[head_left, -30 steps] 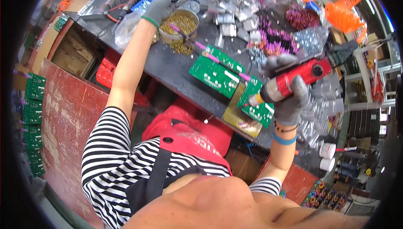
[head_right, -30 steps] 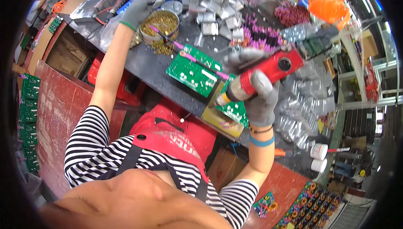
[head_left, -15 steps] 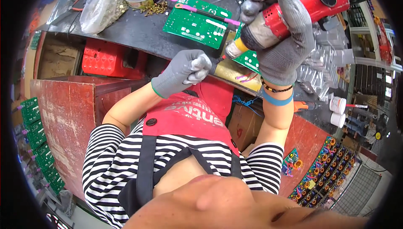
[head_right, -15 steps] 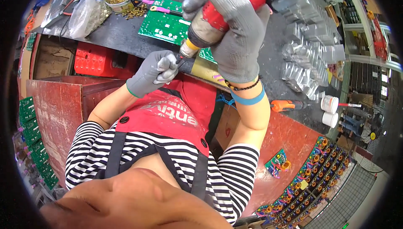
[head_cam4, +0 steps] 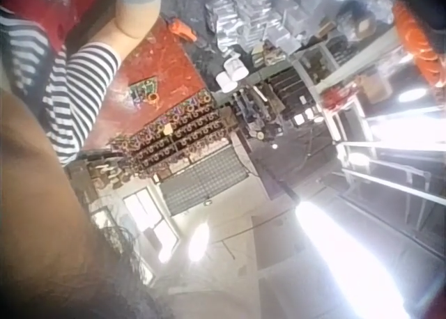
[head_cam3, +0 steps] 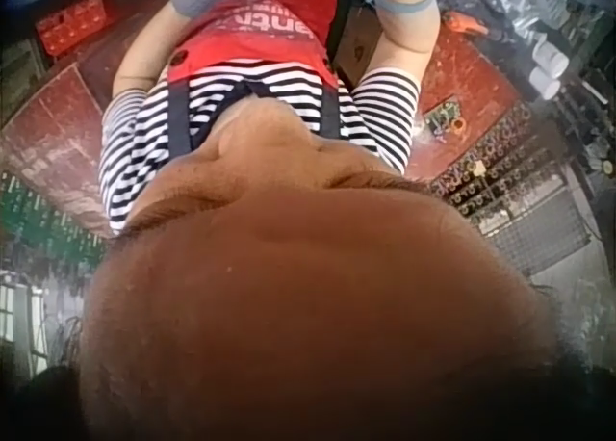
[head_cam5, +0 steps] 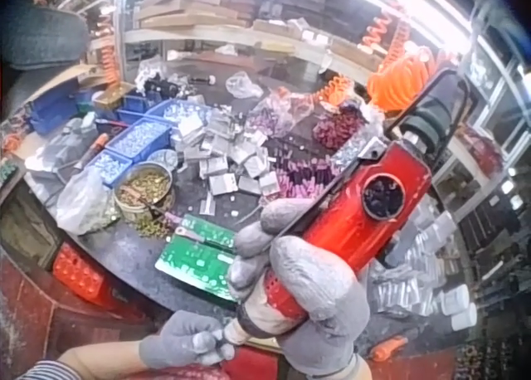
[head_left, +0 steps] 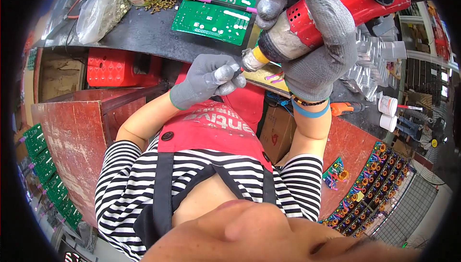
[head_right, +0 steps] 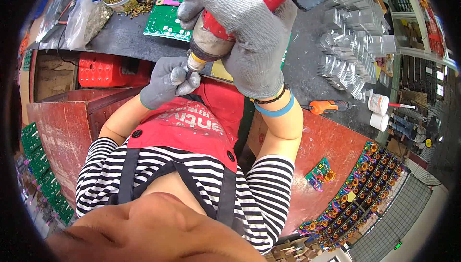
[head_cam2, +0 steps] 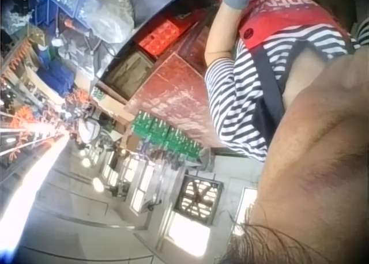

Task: The person assembles electronic components onto a circuit board, securing the parts with screws using an electric screwdriver.

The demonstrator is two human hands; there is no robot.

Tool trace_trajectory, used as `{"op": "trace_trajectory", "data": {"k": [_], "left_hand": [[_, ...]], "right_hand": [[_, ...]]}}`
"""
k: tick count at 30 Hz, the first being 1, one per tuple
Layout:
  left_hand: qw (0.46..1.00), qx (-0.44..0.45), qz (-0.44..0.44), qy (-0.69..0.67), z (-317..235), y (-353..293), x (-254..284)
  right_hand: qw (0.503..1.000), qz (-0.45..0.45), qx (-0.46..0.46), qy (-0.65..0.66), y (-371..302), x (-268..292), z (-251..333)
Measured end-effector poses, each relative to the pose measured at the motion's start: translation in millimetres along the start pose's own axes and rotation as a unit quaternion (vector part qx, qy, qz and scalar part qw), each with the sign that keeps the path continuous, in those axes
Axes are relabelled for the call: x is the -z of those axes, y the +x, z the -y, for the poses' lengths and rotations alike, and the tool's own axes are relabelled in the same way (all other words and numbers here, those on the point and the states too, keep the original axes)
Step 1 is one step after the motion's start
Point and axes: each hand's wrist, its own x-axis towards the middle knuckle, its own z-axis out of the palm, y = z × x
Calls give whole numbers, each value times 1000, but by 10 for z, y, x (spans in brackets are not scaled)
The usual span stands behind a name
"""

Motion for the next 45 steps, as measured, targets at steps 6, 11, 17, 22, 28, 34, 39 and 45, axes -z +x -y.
{"op": "trace_trajectory", "data": {"k": [6, 11, 17, 22, 28, 34, 39, 45], "left_hand": [[999, -23, -20, -38, 140, -5, -25], [990, 47, -65, -116, 35, -5, -217], [982, 85, -83, -147, -7, 44, -208], [989, 61, -24, -130, -32, 36, -163], [977, 94, -180, -60, 2, -87, 7], [960, 41, -273, -42, 14, -281, 259], [943, 93, -310, 75, -109, -352, 495], [920, -28, -389, 51, -90, -334, 767]], "right_hand": [[982, 59, 151, -93, 4, 83, -205], [939, 107, 277, -173, 19, 187, -354], [873, 155, 391, -249, 102, 331, -444], [927, 222, 274, -130, 192, 434, -451], [902, 170, 113, 381, 429, 29, -609], [990, -128, -60, -17, 444, -325, -380], [984, -159, -69, -29, 553, -393, -534], [991, -126, -25, -27, 632, -328, -713]]}}
